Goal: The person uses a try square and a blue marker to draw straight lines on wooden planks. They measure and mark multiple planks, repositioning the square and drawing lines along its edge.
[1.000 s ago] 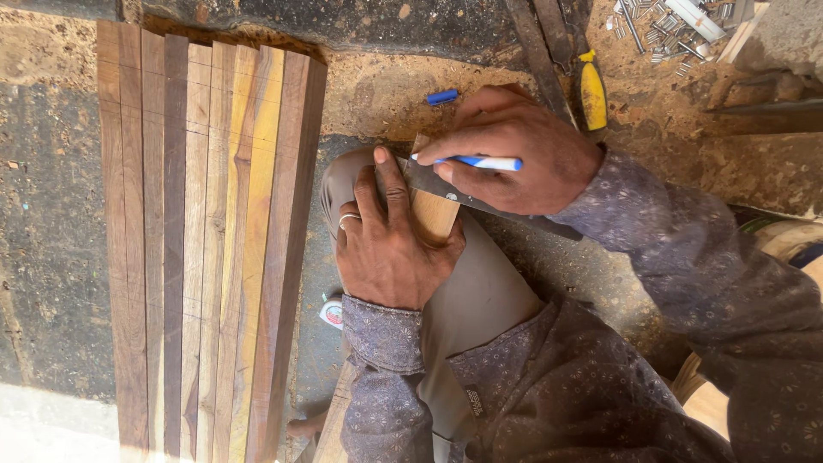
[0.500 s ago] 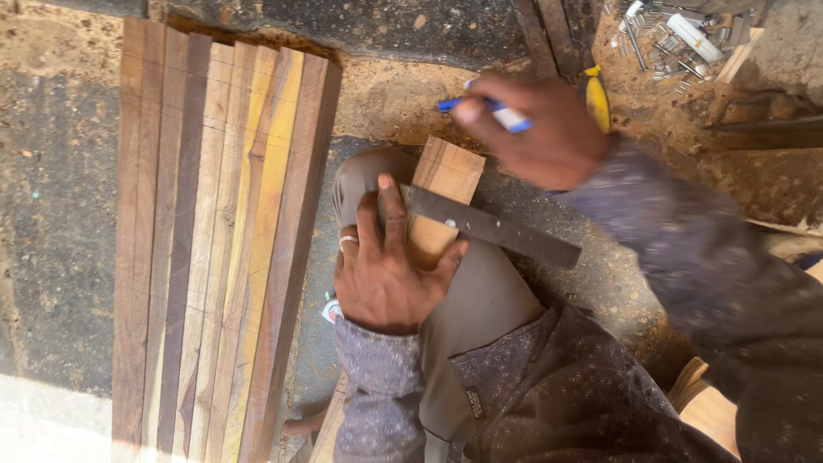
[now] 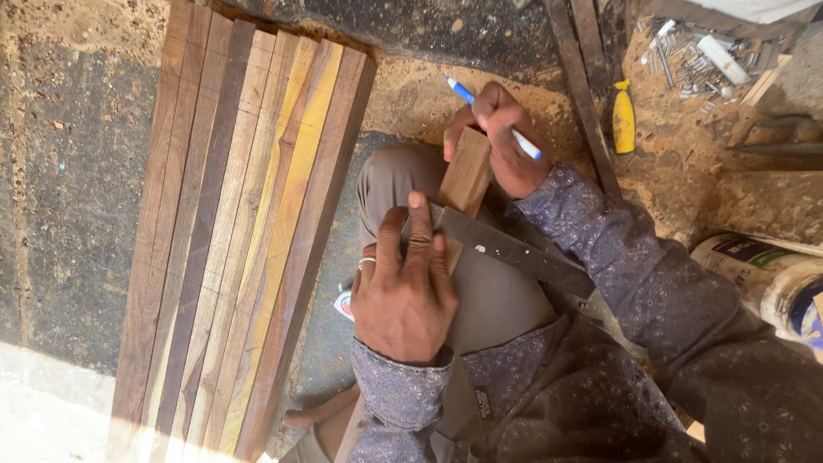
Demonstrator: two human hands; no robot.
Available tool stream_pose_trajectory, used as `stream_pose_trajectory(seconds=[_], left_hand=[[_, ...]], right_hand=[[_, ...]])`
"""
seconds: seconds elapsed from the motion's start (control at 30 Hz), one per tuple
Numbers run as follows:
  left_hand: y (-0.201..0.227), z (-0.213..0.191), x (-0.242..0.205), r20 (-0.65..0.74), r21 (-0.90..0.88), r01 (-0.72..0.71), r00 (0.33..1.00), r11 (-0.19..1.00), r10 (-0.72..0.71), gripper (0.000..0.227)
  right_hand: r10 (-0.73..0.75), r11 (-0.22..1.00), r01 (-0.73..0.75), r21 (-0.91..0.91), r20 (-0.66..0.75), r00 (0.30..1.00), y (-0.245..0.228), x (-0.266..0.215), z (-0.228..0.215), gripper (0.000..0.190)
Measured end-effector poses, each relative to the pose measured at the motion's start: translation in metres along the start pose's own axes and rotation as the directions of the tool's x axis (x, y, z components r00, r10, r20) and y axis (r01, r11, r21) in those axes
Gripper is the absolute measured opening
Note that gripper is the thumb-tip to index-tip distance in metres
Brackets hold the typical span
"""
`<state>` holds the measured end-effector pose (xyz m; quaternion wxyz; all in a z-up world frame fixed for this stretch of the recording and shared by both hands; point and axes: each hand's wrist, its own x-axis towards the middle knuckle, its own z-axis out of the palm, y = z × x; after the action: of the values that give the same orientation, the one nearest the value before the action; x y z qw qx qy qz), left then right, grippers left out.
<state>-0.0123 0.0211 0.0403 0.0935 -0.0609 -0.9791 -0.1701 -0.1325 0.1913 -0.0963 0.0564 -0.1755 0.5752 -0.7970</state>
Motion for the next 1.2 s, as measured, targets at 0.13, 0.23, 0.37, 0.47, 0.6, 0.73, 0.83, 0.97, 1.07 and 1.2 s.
stream_pose_trajectory(seconds=[0.13,0.23,0.37,0.47,0.6,0.73,0.83,0.97,1.07,1.2], left_hand=[[0.007,0.0,0.006,0.054,-0.049,0.046,0.998,0.998,-0.043,0.043],[0.01,0.004,0.014,0.072,-0.048,0.057,0.996,0.997,-0.053,0.044],[0.011,0.011,0.021,0.063,-0.092,0.097,0.994,0.991,-0.092,0.048],[0.014,0.016,0.018,0.07,-0.103,0.065,0.996,0.993,-0.058,0.047],[0.012,0.02,0.008,0.09,-0.013,-0.109,0.99,0.994,0.11,0.069],[0.003,0.027,0.011,0.191,0.117,-0.062,0.981,0.991,0.039,0.09],[-0.004,0.028,0.013,0.16,0.05,-0.028,0.987,0.998,0.02,0.084],[-0.002,0.025,0.01,0.146,0.075,-0.009,0.989,0.997,-0.002,0.086],[0.001,0.025,0.011,0.13,0.102,-0.016,0.992,0.995,0.003,0.085],[0.002,0.025,0.01,0.154,0.098,-0.015,0.988,0.995,0.0,0.081]], right_hand=[[-0.069,0.996,0.06,0.071,0.13,0.989,0.005,-0.005,-0.014,0.051],[0.007,0.999,-0.018,0.051,0.212,0.977,-0.01,-0.008,-0.028,0.05],[0.121,0.979,-0.06,-0.195,0.315,0.941,-0.041,-0.014,-0.043,0.041],[0.207,0.913,-0.063,-0.404,0.324,0.923,-0.063,-0.02,-0.046,0.035],[0.183,0.808,0.021,-0.588,0.284,0.941,-0.086,-0.036,-0.037,0.033],[0.176,0.718,0.039,-0.695,0.236,0.956,-0.111,-0.057,-0.027,0.03],[0.063,0.751,0.085,-0.655,0.198,0.978,-0.123,-0.066,-0.026,0.02],[0.159,0.66,0.151,-0.736,0.333,0.93,-0.123,-0.064,-0.02,0.026],[0.416,0.618,-0.028,-0.785,0.297,0.859,-0.123,-0.071,-0.012,0.021],[0.469,0.598,-0.08,-0.797,0.267,0.842,-0.13,-0.083,-0.012,0.018]])
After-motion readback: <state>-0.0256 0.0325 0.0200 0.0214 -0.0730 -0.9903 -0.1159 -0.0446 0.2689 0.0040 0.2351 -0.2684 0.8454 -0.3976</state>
